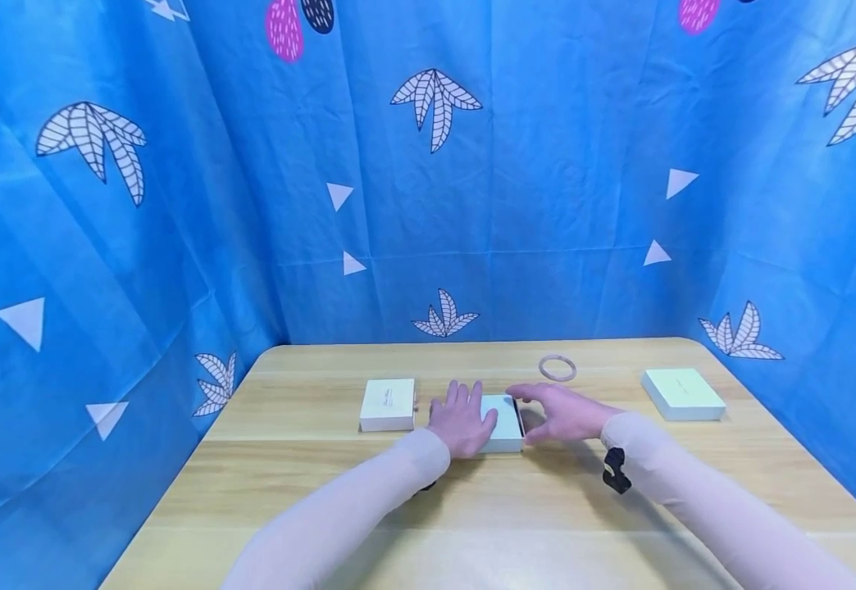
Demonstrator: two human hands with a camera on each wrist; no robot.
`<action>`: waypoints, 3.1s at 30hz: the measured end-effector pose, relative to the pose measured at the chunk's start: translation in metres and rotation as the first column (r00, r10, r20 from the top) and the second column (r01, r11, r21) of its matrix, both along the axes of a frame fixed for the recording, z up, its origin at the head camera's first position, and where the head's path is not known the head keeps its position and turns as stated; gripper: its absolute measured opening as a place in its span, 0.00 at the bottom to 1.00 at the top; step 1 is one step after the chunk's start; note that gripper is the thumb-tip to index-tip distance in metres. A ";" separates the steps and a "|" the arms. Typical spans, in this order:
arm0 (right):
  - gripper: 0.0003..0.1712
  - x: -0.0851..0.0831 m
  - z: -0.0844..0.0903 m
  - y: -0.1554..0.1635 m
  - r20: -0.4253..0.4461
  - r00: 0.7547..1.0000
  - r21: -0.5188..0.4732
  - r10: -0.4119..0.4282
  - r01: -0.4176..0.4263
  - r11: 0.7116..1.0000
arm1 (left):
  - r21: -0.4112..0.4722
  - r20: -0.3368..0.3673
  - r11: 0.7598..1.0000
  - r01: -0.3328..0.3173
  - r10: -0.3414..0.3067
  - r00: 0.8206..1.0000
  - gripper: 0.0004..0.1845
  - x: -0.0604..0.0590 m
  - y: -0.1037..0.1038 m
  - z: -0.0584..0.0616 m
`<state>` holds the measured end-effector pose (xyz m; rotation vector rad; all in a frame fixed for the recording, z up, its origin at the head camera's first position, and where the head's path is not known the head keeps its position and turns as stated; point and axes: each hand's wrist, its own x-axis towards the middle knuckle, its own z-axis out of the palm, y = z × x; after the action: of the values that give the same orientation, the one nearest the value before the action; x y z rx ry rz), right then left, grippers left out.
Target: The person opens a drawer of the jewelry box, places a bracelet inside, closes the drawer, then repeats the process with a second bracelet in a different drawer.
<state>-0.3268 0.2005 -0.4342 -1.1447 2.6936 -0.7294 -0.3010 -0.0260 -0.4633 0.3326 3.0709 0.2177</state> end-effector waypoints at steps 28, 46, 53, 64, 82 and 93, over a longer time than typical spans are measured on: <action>0.45 -0.003 0.001 -0.002 -0.101 0.995 0.026 -0.001 0.004 1.000 | 0.007 -0.027 1.000 -0.004 0.004 1.000 0.41 0.001 0.001 -0.001; 0.45 -0.005 0.000 -0.008 -0.102 0.995 0.027 -0.019 0.021 0.999 | -0.040 -0.008 0.999 -0.010 0.009 1.000 0.41 -0.003 0.002 -0.001; 0.44 -0.005 -0.003 -0.006 -0.117 0.993 0.026 -0.017 0.020 0.999 | -0.038 -0.004 0.999 -0.010 0.010 1.000 0.42 -0.003 0.002 -0.001; 0.42 -0.004 -0.004 -0.005 -0.141 0.990 0.029 -0.012 0.016 0.999 | -0.027 0.001 1.000 -0.008 0.008 1.000 0.41 -0.002 0.002 0.000; 0.36 -0.004 0.006 -0.003 -0.170 0.985 0.033 -0.014 0.020 0.999 | -0.065 -0.023 0.998 0.012 -0.014 1.000 0.41 -0.002 0.002 0.012; 0.36 0.002 0.009 -0.005 -0.129 0.992 0.038 -0.005 0.010 0.999 | -0.082 -0.040 0.996 0.035 -0.039 0.998 0.40 -0.001 -0.003 0.014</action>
<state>-0.3245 0.1959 -0.4256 -1.2128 2.8053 -0.6212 -0.3025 -0.0288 -0.4497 0.3948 3.1004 0.0855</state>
